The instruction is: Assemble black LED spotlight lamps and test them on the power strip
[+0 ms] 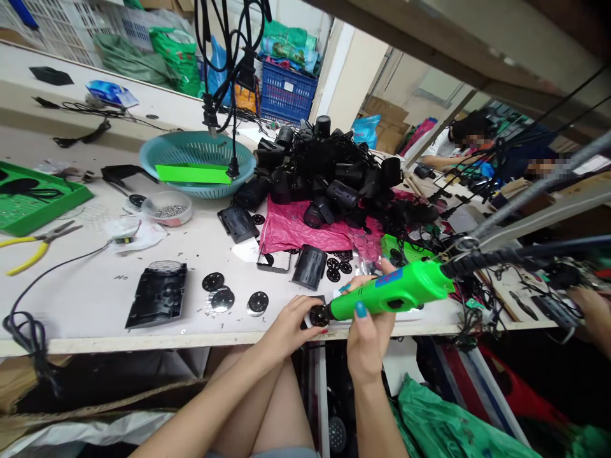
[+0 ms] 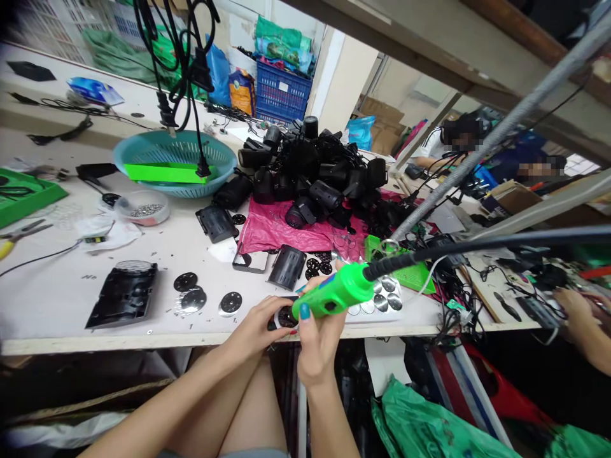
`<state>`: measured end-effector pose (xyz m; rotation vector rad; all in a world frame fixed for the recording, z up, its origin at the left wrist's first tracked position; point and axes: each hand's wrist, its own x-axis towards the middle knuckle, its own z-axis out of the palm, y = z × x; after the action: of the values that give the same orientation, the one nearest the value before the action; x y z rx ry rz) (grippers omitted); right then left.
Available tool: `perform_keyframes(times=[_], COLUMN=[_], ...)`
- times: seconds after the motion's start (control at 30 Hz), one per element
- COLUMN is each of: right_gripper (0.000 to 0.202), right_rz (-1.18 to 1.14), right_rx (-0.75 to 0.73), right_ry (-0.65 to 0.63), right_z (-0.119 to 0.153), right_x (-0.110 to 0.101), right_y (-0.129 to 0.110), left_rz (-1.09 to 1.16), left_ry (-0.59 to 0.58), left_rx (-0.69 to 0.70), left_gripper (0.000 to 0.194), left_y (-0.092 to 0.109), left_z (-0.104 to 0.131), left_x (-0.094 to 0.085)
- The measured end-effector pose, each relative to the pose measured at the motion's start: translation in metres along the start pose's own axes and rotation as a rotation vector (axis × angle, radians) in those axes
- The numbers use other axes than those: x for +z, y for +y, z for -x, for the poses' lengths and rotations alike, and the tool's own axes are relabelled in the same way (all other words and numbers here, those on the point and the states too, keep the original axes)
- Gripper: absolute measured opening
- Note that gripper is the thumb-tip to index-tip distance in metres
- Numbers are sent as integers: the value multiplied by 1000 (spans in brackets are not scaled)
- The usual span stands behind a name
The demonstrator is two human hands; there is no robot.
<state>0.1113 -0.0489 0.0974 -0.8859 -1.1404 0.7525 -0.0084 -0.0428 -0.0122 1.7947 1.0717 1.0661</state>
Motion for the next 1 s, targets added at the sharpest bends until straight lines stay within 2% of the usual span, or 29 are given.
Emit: perform_keyframes(times=[0.1,0.2,0.3,0.37,0.53,0.7,0.87,1.0], right_gripper=[42,46,31,17,12,26,31,42], right_rz=[32,106,244,211,1,154,283,420], right_rx=[115,172,80,-11,-107,-7,-26,-9], right_ry=[-155,-237,-282,-272,-36,247,509,701], right_z=[4,-2,-11,-14,-7,0,4,12], right_x=[-17,-26,-24,-17,0,7,22,38], right_y=[0,-5,-4,3,29,37,32,29], left_rz=[-1,5,12,22,28,13,30,40], left_ry=[-3,-15,-18,-12,1,39,107,122], left_rx=[24,38,76,96,30,16,11,31], left_gripper=[41,37,36,38,39,43,48,49], left_y=[-1,-1,-3,-4,0,1,0,0], left_z=[0,1,4,5,4,5,9,11], left_x=[-1,-1,1,3,1,4,12,15])
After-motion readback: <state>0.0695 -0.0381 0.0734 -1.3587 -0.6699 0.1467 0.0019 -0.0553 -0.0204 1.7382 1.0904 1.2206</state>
